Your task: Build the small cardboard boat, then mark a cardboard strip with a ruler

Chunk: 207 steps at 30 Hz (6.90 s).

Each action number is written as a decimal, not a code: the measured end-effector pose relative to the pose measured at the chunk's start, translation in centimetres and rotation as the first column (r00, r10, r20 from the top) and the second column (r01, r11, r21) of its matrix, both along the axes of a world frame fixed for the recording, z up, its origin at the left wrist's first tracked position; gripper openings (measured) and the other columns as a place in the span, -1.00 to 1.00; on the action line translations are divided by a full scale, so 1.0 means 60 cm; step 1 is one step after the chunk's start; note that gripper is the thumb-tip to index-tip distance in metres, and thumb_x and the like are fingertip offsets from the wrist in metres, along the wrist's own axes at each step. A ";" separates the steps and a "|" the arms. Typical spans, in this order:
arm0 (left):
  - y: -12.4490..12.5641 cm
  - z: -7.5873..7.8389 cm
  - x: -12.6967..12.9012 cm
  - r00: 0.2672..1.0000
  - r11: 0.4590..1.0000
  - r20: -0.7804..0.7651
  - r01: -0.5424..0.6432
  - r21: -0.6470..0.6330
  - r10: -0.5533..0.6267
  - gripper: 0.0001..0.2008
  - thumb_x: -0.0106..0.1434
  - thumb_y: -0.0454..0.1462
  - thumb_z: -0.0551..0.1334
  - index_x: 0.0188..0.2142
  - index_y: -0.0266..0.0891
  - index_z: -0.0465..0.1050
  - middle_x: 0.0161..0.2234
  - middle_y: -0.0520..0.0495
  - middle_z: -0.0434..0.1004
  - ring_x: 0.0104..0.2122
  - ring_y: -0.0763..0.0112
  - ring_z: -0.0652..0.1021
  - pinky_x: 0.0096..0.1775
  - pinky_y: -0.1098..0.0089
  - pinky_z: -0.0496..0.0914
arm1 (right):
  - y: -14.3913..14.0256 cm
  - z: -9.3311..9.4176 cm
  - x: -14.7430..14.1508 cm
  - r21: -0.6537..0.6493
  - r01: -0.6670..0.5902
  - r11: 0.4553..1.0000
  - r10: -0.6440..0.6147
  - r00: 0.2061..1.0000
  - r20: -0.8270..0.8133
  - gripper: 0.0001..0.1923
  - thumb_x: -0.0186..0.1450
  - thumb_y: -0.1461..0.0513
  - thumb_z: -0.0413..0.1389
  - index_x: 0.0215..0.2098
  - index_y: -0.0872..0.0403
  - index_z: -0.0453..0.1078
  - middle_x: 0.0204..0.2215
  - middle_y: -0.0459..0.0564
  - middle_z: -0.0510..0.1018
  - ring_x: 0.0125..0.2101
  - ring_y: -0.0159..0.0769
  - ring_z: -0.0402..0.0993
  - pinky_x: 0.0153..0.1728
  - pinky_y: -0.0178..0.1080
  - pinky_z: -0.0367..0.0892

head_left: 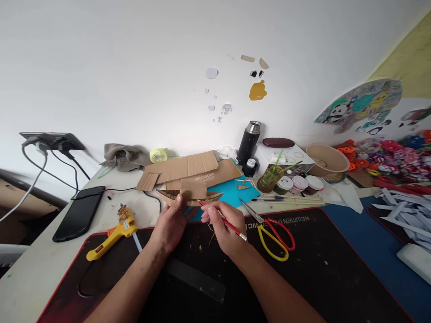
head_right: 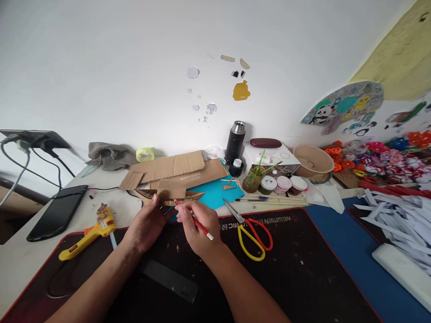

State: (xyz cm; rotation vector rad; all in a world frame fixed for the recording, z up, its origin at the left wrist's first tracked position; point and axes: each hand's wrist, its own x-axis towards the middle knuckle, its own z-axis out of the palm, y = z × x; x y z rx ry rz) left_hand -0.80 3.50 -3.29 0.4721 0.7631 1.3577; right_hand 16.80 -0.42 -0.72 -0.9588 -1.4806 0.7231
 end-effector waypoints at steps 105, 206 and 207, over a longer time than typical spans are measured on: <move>-0.005 -0.019 0.002 0.994 0.996 0.076 0.087 -0.033 -0.084 -0.61 0.30 -0.09 0.64 0.01 -0.16 0.69 -0.04 -0.12 0.83 -0.06 0.14 0.79 0.07 0.17 0.66 | 0.003 -0.002 -0.011 0.035 0.086 0.996 -0.089 0.994 0.068 -0.80 0.62 0.13 0.18 -0.08 -0.03 0.65 -0.26 0.02 0.82 -0.33 -0.20 0.81 -0.20 -0.20 0.71; -0.004 -0.014 0.000 0.995 0.996 0.046 0.088 -0.033 -0.087 -0.59 0.25 -0.12 0.67 -0.01 -0.20 0.67 -0.11 -0.09 0.82 -0.26 0.27 0.76 -0.08 0.28 0.67 | 0.006 -0.008 -0.015 0.031 0.090 0.995 -0.092 0.993 0.078 -0.80 0.62 0.13 0.19 -0.08 -0.02 0.66 -0.28 0.02 0.81 -0.31 -0.19 0.81 -0.24 -0.24 0.69; -0.005 -0.012 0.001 0.995 0.995 0.041 0.090 -0.032 -0.089 -0.57 0.24 -0.12 0.68 0.00 -0.21 0.67 -0.11 -0.09 0.82 -0.26 0.26 0.76 -0.10 0.28 0.67 | 0.006 -0.009 -0.015 0.032 0.092 0.995 -0.094 0.993 0.078 -0.81 0.61 0.14 0.19 -0.08 -0.02 0.66 -0.28 0.02 0.81 -0.31 -0.19 0.81 -0.24 -0.24 0.69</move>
